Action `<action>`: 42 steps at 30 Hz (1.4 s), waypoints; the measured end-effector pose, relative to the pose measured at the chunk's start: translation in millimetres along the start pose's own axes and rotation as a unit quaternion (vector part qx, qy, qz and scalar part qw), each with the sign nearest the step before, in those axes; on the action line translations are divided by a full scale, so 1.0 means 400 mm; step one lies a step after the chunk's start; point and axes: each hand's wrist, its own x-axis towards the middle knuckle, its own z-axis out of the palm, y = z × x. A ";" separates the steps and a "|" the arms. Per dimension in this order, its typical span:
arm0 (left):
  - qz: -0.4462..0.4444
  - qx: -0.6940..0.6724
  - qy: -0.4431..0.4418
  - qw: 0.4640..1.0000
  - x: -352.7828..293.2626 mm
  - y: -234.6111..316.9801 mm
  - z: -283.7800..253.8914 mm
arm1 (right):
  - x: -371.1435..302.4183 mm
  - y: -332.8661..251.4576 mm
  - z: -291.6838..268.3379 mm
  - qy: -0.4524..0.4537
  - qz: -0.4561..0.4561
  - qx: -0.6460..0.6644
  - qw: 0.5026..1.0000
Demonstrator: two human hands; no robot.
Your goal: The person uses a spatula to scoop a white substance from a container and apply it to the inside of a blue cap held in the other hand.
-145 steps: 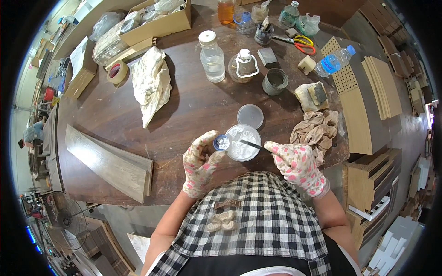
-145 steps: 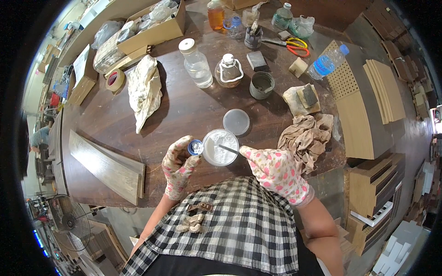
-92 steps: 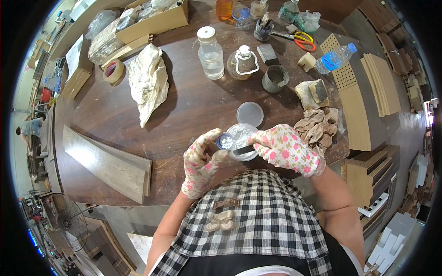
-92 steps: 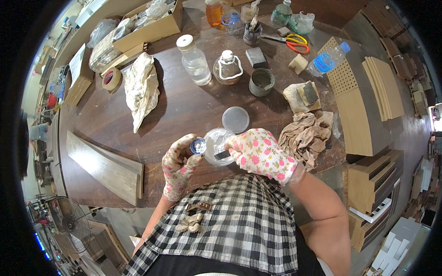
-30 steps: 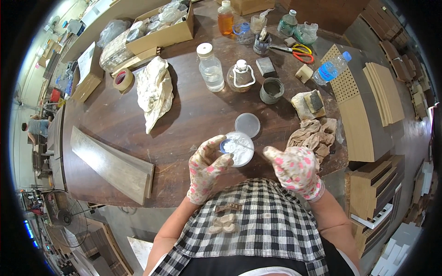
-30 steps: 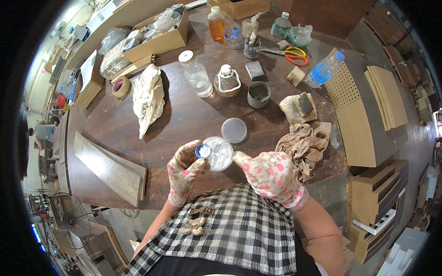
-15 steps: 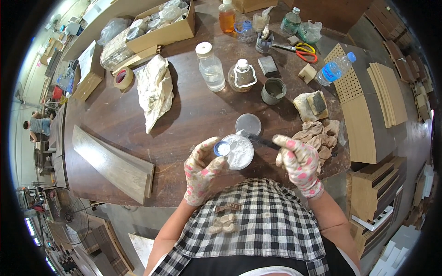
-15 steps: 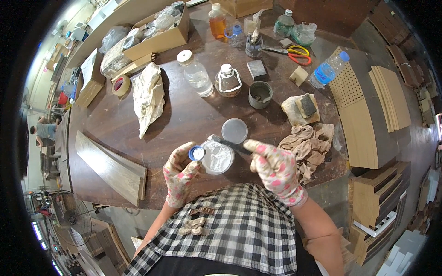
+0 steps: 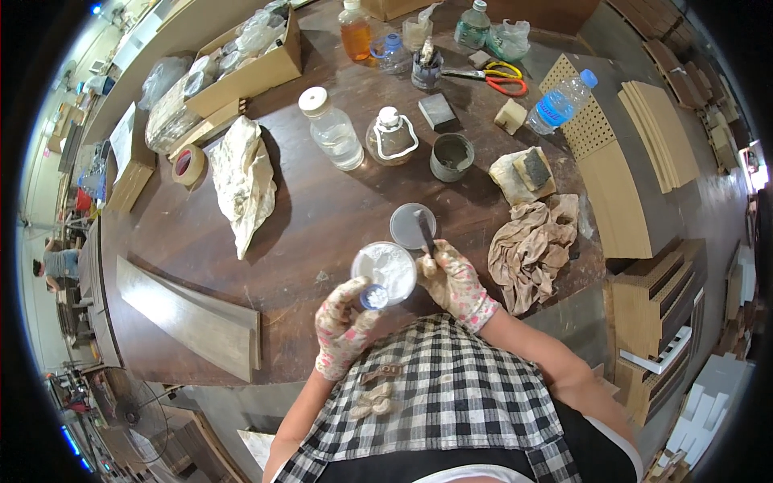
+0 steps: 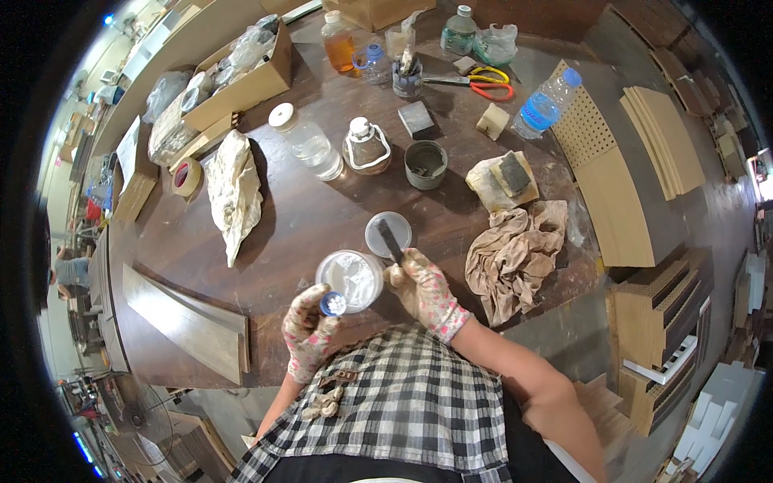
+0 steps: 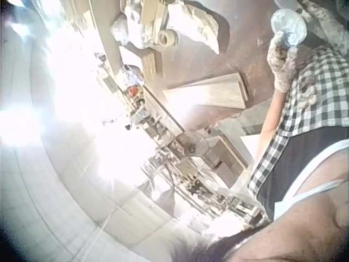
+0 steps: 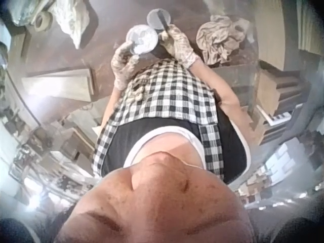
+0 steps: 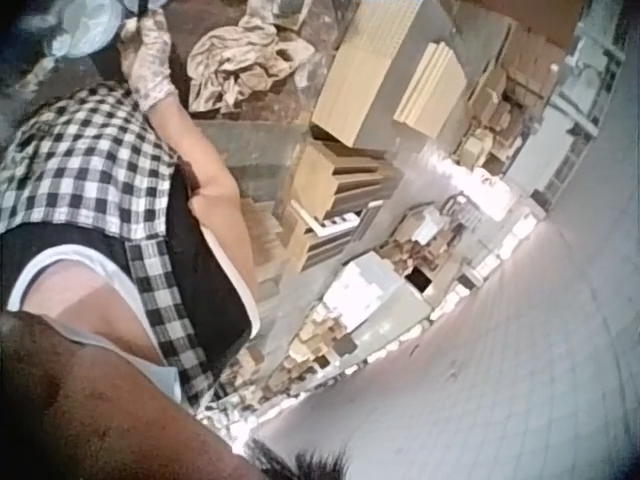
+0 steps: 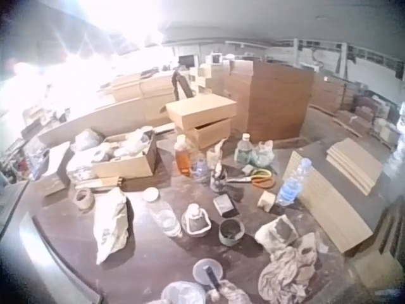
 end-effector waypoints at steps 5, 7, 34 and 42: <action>-0.053 -0.126 0.089 0.987 0.035 -0.040 -0.043 | 0.105 0.049 0.010 0.041 -0.009 -0.004 0.999; -0.066 -0.172 0.117 0.976 0.056 -0.050 -0.059 | 0.145 0.062 0.031 0.017 -0.032 -0.020 0.999; -0.169 -0.196 -0.126 0.958 0.134 -0.091 0.199 | 0.009 -0.193 0.094 0.208 -0.086 -0.646 0.730; -0.186 -0.294 -0.080 0.934 0.219 -0.066 0.254 | 0.145 -0.294 0.221 0.044 -0.237 -0.923 0.300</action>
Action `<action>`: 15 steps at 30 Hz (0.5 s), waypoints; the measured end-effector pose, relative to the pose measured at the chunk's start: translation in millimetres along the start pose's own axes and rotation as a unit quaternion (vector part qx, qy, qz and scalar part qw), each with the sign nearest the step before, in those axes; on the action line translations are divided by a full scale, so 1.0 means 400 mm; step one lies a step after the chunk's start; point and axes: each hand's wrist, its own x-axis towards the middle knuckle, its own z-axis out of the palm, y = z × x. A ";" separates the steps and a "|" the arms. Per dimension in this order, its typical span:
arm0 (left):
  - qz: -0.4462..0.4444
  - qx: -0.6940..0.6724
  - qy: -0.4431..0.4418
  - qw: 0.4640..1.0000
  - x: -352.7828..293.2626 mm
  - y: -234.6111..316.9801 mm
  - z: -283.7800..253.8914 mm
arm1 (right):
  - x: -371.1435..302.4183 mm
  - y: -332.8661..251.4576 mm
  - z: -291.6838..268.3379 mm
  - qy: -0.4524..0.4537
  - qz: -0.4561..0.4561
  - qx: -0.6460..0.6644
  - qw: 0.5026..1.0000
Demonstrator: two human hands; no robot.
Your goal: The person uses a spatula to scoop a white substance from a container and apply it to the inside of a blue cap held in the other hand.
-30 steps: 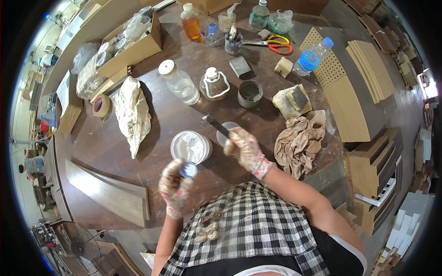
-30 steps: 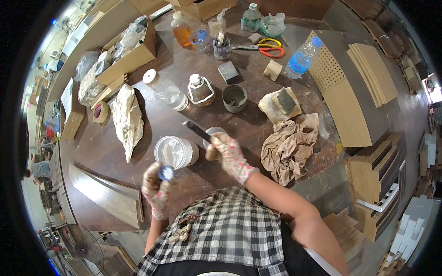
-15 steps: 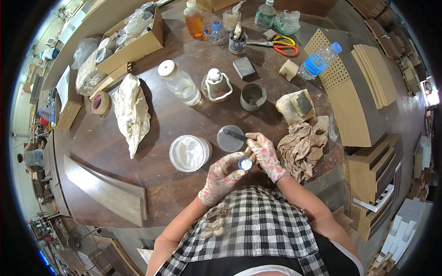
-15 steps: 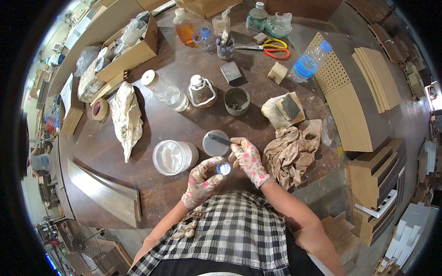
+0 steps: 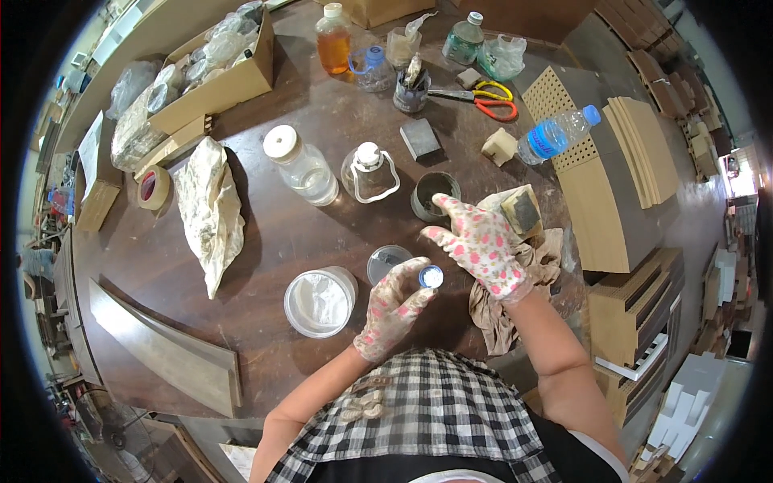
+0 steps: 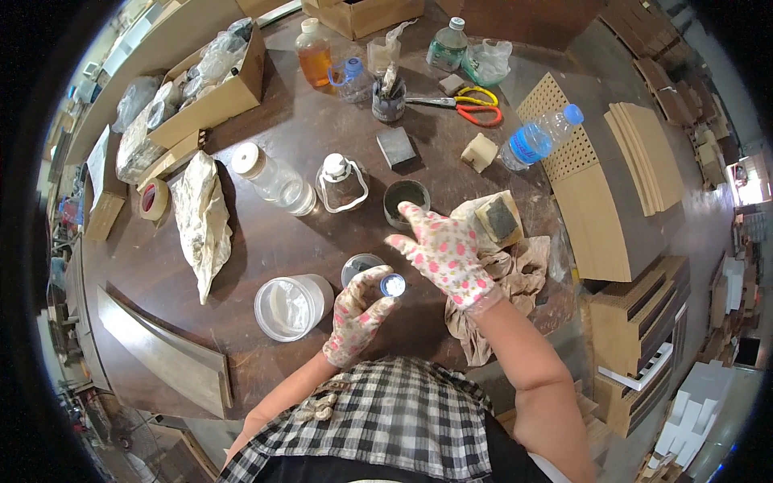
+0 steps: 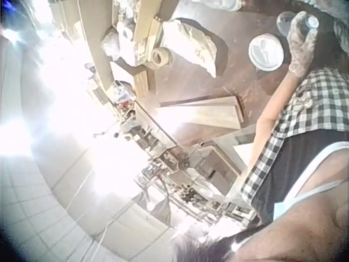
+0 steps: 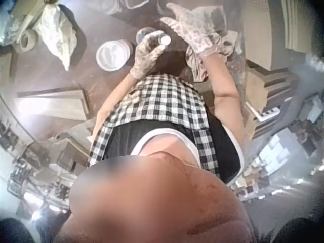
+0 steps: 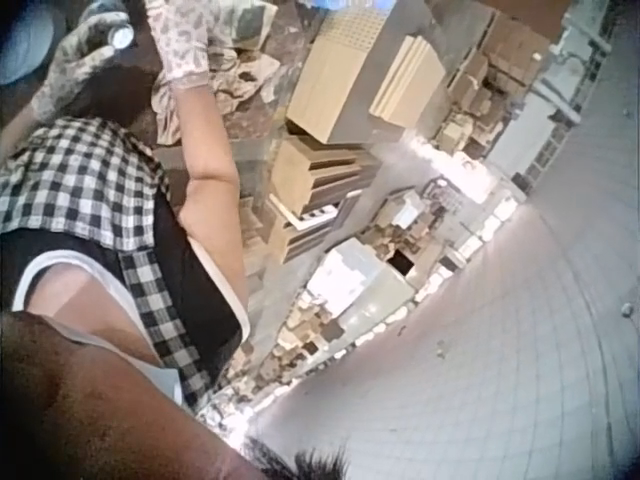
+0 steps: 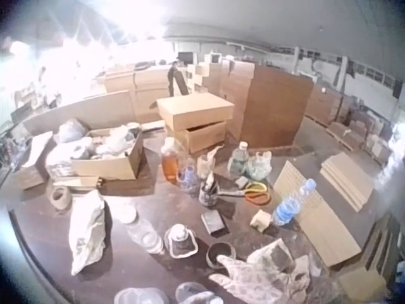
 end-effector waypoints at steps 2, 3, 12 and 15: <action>-0.003 0.025 -0.003 1.000 0.011 -0.004 -0.004 | 0.022 0.001 0.013 0.008 -0.048 -0.034 0.998; -0.004 0.023 0.000 1.000 0.012 -0.010 -0.011 | 0.035 0.000 0.014 0.004 -0.051 -0.034 0.998; 0.029 0.086 0.037 0.995 0.031 -0.041 -0.029 | 0.093 0.057 0.006 0.034 -0.045 -0.198 0.979; 0.034 0.039 0.029 0.998 0.044 -0.027 -0.014 | 0.106 0.066 -0.001 0.013 -0.038 -0.209 0.977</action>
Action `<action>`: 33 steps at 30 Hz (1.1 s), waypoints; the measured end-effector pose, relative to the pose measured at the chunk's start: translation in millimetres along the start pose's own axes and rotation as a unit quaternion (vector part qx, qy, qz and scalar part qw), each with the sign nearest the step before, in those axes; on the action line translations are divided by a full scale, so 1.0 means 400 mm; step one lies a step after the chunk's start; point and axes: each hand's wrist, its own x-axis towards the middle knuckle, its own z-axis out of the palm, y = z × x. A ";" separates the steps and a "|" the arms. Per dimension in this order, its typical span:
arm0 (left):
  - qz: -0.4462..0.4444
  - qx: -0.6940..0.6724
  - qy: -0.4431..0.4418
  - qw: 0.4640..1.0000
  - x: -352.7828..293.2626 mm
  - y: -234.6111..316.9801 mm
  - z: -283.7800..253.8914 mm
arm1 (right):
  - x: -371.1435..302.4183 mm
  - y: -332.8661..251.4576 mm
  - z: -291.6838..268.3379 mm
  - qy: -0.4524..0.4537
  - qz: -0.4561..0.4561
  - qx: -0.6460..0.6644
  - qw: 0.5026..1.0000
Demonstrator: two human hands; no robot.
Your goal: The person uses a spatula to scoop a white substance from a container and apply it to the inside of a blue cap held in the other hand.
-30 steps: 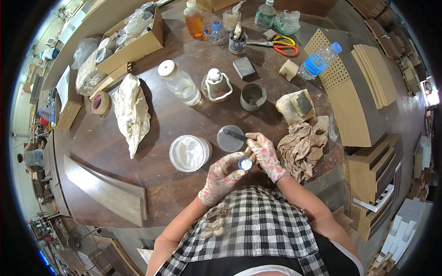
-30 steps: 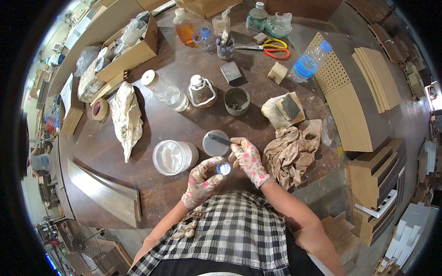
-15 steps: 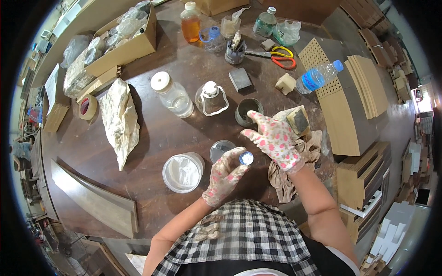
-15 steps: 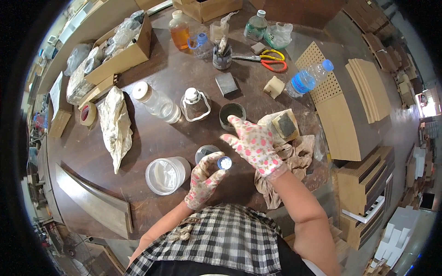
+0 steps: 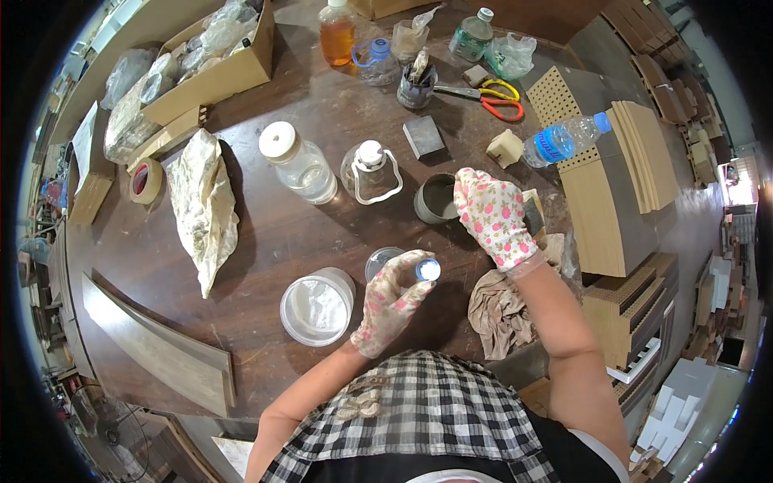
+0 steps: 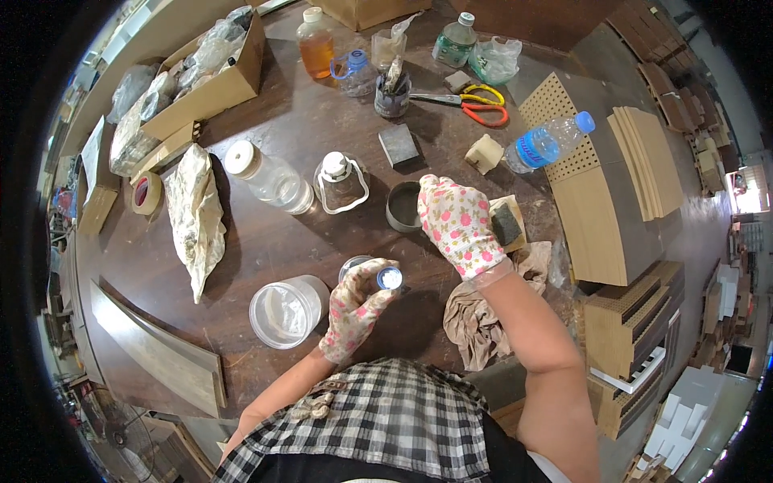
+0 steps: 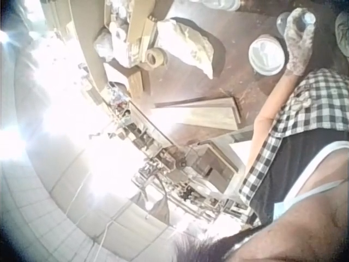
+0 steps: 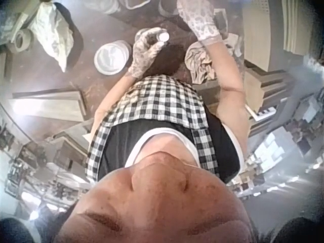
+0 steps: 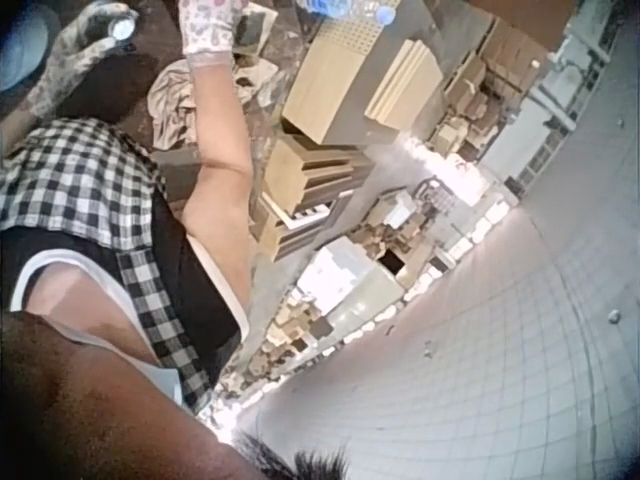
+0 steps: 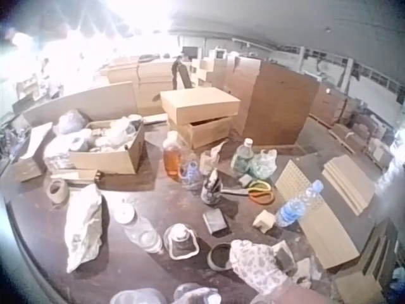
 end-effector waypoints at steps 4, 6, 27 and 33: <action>0.027 -0.021 -0.015 0.999 0.008 0.016 0.004 | 0.014 0.010 -0.021 -0.070 0.017 -0.022 0.997; 0.026 -0.029 -0.013 0.999 0.006 0.017 -0.001 | 0.014 0.009 -0.037 -0.074 0.014 0.010 0.997; 0.061 -0.014 0.021 0.998 0.064 0.006 0.023 | -0.072 0.029 -0.015 -0.094 0.281 0.631 0.717; -0.006 -0.013 0.070 0.997 0.095 0.000 0.036 | -0.126 0.023 0.002 -0.032 0.340 0.671 0.658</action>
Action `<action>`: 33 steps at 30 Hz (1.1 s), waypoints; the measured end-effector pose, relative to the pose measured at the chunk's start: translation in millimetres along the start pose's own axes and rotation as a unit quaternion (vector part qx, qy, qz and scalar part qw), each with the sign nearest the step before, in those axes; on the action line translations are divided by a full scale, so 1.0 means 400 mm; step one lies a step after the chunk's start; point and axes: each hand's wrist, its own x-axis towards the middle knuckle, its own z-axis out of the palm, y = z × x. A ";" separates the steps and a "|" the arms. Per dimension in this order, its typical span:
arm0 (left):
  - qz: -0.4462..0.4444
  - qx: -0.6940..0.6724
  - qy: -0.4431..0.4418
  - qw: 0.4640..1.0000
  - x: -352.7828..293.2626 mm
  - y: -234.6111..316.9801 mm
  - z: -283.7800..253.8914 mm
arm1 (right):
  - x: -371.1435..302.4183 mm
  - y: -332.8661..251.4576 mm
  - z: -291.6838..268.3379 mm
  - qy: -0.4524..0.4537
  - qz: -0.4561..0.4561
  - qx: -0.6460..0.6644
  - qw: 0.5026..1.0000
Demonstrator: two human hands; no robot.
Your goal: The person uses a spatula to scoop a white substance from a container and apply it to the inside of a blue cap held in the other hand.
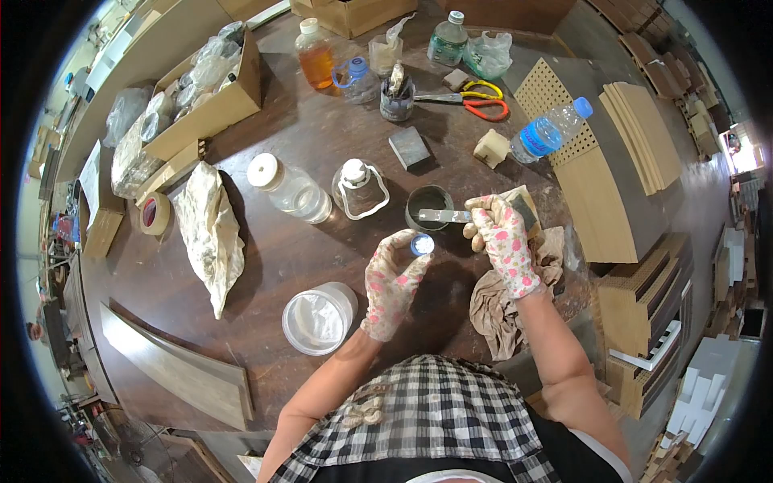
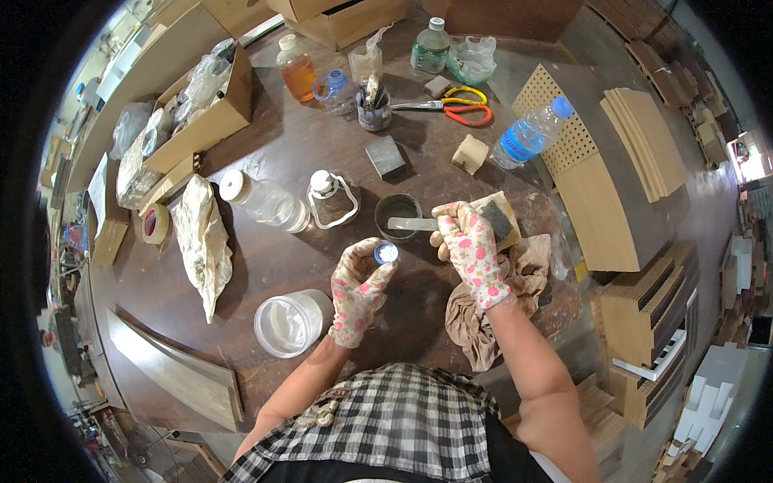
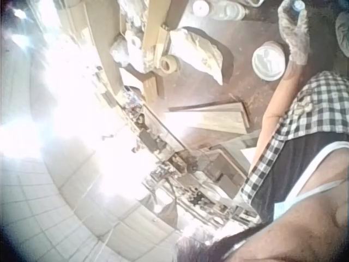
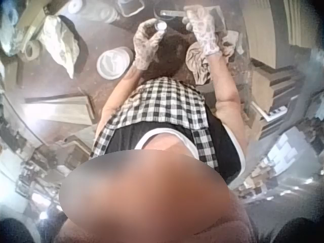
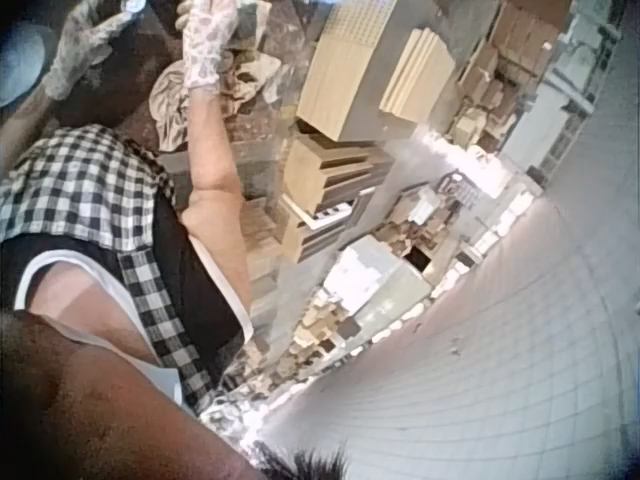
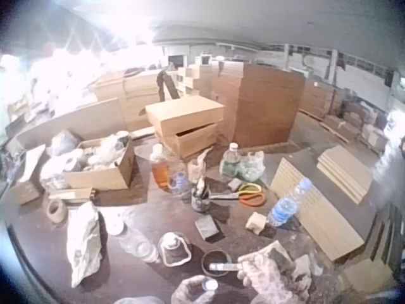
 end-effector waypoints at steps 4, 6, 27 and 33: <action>0.001 0.010 0.010 1.000 0.013 0.003 0.008 | -0.034 -0.004 0.005 0.039 0.018 0.073 0.996; 0.004 0.019 0.013 1.000 0.020 0.000 0.009 | -0.046 -0.017 0.012 0.061 0.025 0.093 0.993; 0.019 -0.051 0.019 0.998 0.046 -0.018 0.016 | -0.138 -0.080 -0.020 0.006 -0.265 -0.181 0.947; 0.032 -0.051 0.013 0.998 0.046 -0.023 0.014 | -0.142 -0.088 -0.023 -0.002 -0.434 -0.334 0.837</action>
